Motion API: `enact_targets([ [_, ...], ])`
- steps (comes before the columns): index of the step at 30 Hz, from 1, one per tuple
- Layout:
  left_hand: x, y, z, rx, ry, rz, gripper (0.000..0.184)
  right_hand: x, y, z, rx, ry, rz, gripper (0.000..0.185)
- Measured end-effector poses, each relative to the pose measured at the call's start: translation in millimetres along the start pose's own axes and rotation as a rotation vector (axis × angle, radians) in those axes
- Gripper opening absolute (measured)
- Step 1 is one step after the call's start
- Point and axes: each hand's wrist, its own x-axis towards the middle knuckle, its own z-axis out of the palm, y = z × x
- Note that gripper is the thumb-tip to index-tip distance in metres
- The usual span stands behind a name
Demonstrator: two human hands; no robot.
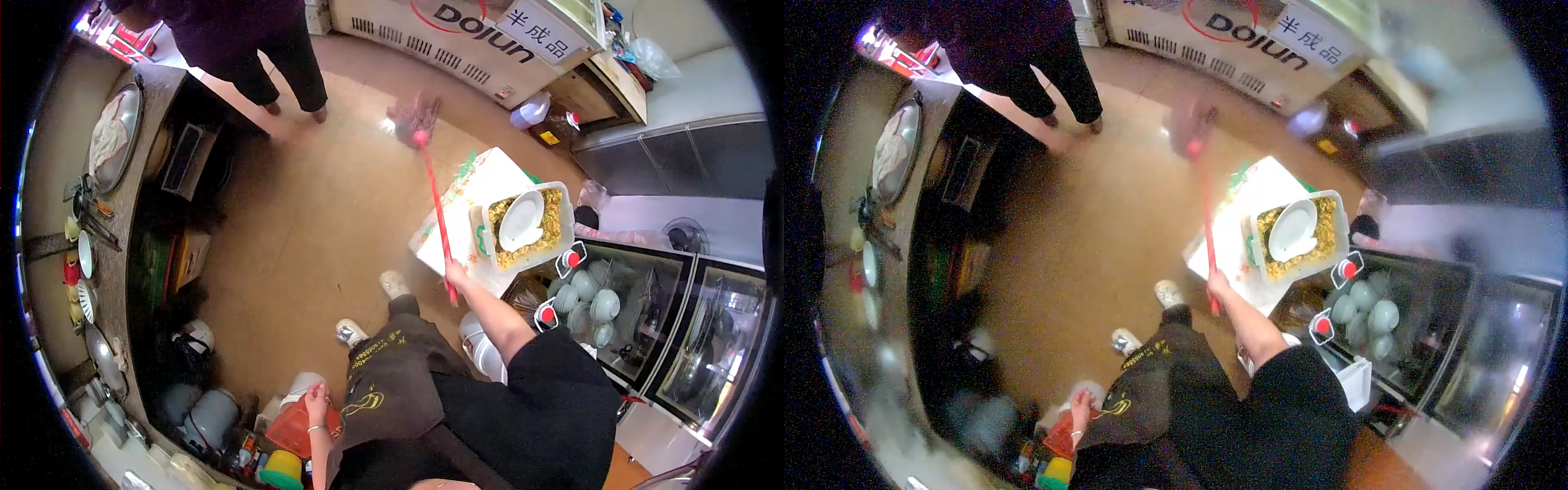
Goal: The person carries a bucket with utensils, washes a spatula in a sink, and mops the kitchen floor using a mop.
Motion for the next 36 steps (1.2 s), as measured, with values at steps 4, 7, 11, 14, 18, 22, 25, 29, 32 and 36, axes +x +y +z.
enact_targets([
  [4,36,8,-36,0.102,-0.022,-0.072,0.024,-50,122,6,-0.167,-0.1,-0.106,0.038],
  [7,73,37,-67,0.265,-0.073,-0.027,0.024,-157,105,20,-0.049,-0.143,0.19,0.034],
  [11,133,95,-115,0.303,-0.114,0.096,0.018,-238,146,67,-0.02,-0.156,0.289,0.034],
  [14,191,134,-170,0.312,-0.195,0.105,0.018,-286,185,130,-0.144,-0.042,0.272,0.037],
  [18,248,214,-241,0.546,-0.196,0.167,0.017,-334,233,226,0.036,-0.009,0.349,0.04],
  [22,289,279,-270,0.5,-0.177,0.238,0.019,-329,321,320,0.323,0.069,0.323,0.042],
  [25,316,322,-243,0.53,-0.282,0.255,0.02,-324,192,341,0.055,0.382,0.208,0.042],
  [29,295,353,-167,0.748,-0.38,0.414,0.026,-206,109,342,0.298,0.582,0.137,0.042],
  [32,284,387,-137,0.817,-0.463,0.479,0.027,-51,68,306,0.304,0.562,0.137,0.036],
  [36,299,430,-142,0.795,-0.441,0.46,0.026,69,-107,208,0.163,0.533,0.159,0.032],
])
